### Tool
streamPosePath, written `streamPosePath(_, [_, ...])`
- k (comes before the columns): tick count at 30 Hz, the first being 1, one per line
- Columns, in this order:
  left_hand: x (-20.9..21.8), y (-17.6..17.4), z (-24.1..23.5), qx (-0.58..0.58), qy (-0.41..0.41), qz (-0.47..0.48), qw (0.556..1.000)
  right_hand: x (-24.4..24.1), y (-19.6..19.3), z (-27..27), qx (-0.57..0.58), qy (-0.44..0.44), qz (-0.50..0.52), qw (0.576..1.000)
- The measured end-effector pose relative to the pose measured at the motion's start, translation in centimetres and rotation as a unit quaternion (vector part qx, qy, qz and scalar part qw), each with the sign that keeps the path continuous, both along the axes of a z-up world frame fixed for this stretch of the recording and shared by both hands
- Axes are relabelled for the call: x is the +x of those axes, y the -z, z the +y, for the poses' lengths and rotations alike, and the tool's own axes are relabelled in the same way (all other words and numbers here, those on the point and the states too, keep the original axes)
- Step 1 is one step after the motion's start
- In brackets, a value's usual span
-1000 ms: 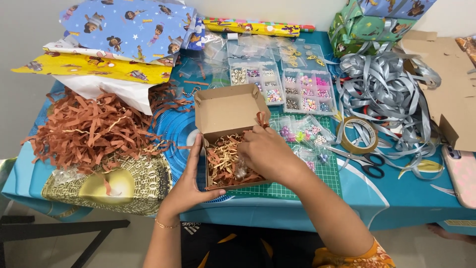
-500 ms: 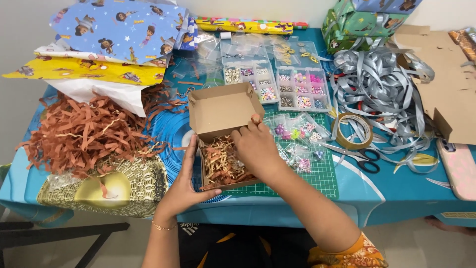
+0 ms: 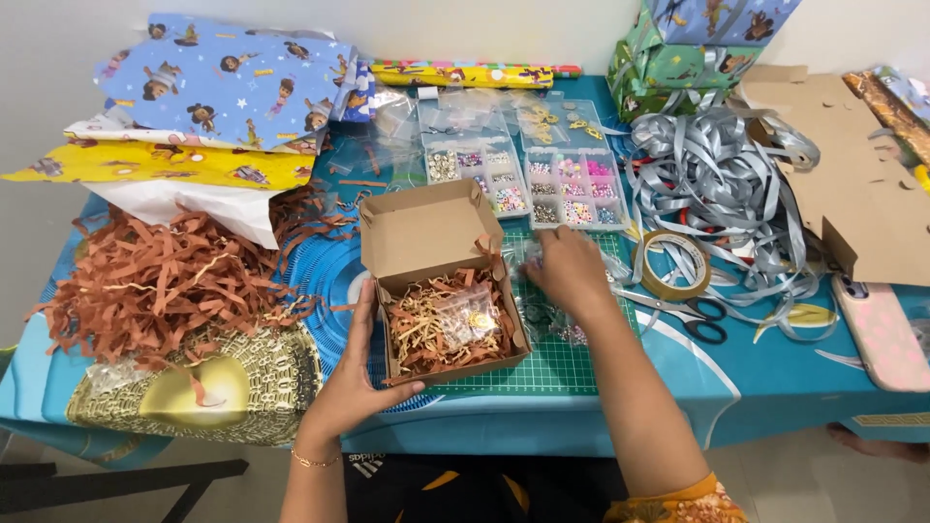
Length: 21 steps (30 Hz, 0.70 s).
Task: The person folds a flat cardboard box into shape, inserts brown shredded paper, and places several small plastic bags containing colorful beads and charms into the box. The box is then closed and set aside.
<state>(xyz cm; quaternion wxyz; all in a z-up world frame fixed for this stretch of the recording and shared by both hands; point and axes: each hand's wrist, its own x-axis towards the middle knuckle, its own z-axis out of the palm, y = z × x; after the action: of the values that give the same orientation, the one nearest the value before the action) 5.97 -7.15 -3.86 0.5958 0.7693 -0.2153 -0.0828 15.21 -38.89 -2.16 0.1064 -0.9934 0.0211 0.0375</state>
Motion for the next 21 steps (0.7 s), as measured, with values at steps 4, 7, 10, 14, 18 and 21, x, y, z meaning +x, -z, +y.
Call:
streamPosePath(4, [0.0,-0.1,0.0,0.005,-0.004,0.006,1.000,0.0,-0.1,-0.1,0.041,-0.025,-0.038,0.998])
streamPosePath(7, [0.0,-0.3,0.0,0.005,-0.005,0.020,1.000,-2.1,-3.6,0.9,0.100,0.029,-0.025,0.994])
streamPosePath(10, [0.0,-0.3,0.0,0.007,-0.005,0.024,1.000,-4.3,-5.8,2.5,0.127,-0.008,-0.174,0.976])
streamPosePath(14, [-0.1,-0.2,-0.1,-0.007,-0.004,0.012,1.000,-6.7,-5.3,8.2,0.272,-0.134,-0.204,0.931])
streamPosePath(18, [-0.1,0.2,0.0,0.002,-0.005,0.003,1.000,-6.3,-2.8,13.6,0.096,-0.252,-0.067,0.961])
streamPosePath(21, [-0.1,-0.1,0.0,-0.009,-0.002,-0.001,1.000,-4.8,-0.4,13.4,-0.035,-0.289,-0.079,0.953])
